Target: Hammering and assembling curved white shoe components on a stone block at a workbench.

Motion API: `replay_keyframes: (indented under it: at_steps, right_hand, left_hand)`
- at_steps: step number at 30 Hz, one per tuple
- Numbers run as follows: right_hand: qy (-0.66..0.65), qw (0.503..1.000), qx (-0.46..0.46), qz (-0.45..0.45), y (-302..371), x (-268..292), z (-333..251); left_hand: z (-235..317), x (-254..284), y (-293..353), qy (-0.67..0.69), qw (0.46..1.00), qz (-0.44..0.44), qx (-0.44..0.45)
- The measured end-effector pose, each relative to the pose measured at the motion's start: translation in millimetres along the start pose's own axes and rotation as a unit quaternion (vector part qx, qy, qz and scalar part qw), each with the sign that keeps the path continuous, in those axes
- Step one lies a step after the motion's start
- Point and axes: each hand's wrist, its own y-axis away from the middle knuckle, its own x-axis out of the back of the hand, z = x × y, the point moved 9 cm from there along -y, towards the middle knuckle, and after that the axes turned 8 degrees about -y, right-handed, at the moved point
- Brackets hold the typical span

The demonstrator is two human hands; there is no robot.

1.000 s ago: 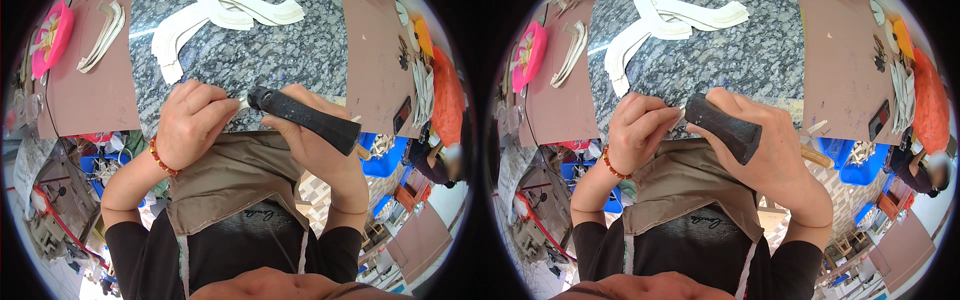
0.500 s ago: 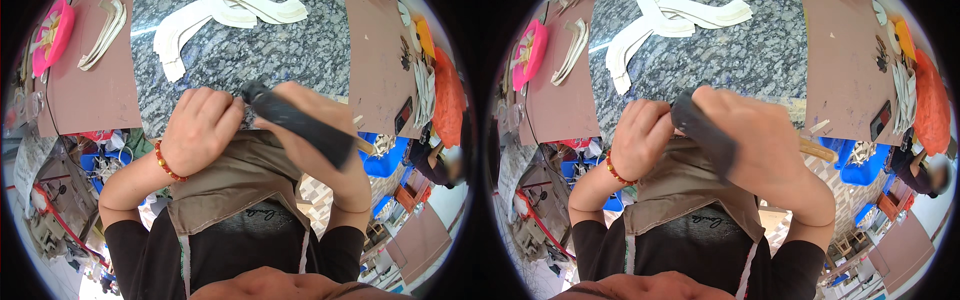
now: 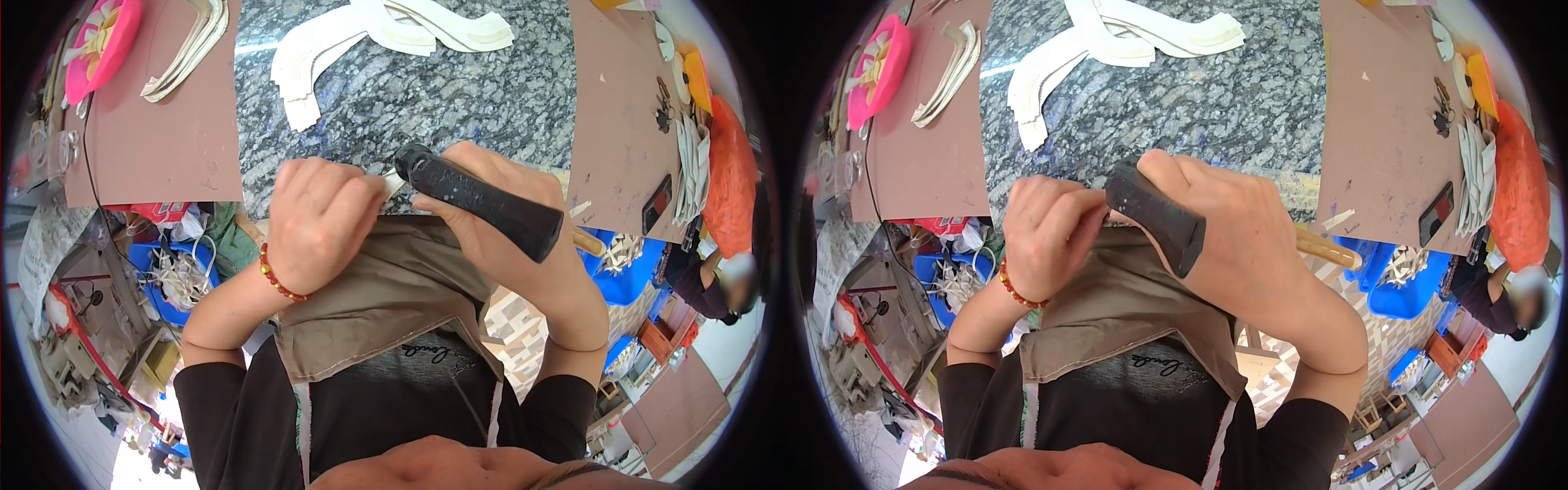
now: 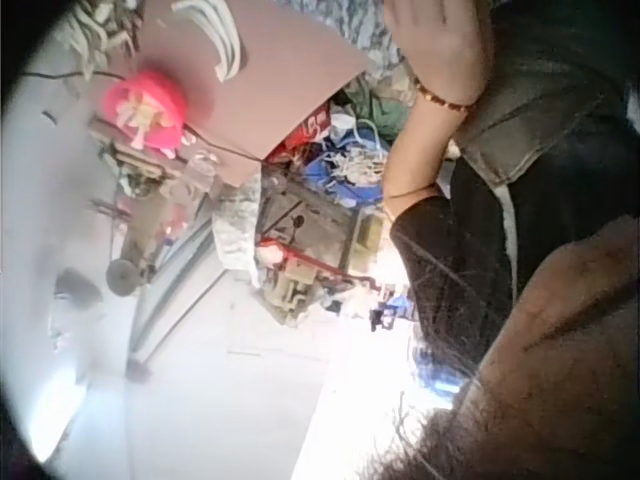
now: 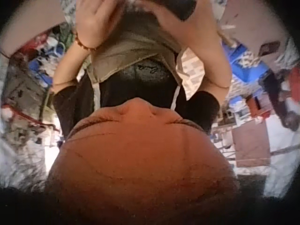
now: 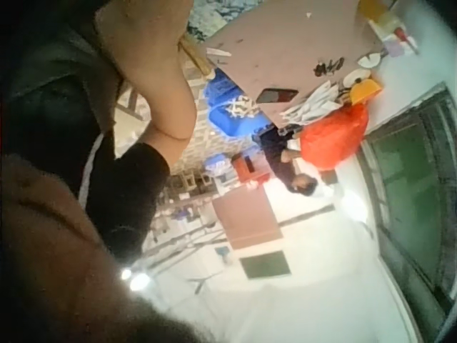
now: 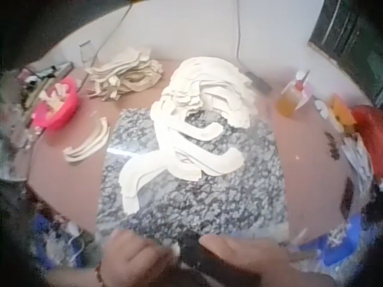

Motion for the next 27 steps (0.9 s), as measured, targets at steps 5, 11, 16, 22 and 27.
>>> replay_keyframes:
  at_steps: [5, 11, 16, 22, 27]
  right_hand:
    - [-0.011, 1.000, 0.008, -0.004, -1.7, 0.6, 2.5]
    - [-0.001, 1.000, 0.006, 0.000, -3.5, 4.4, -1.6]
    - [-0.059, 0.996, 0.063, 0.027, -3.9, 7.7, -15.6]
    - [-0.032, 0.999, 0.017, -0.028, -9.6, 2.0, -14.2]
    - [-0.014, 0.998, -0.036, -0.054, -8.5, -6.1, -4.3]
  left_hand:
    - [-13.8, 4.4, 5.5, 0.012, 0.999, 0.001, 0.040]
    - [-7.4, 1.3, 9.5, 0.016, 1.000, 0.021, -0.010]
    - [1.7, -1.5, 11.8, -0.043, 0.996, -0.007, -0.080]
    - [4.1, -3.0, 12.2, -0.031, 0.996, -0.015, -0.079]
    - [-4.8, 4.7, -2.0, 0.028, 0.997, -0.048, -0.058]
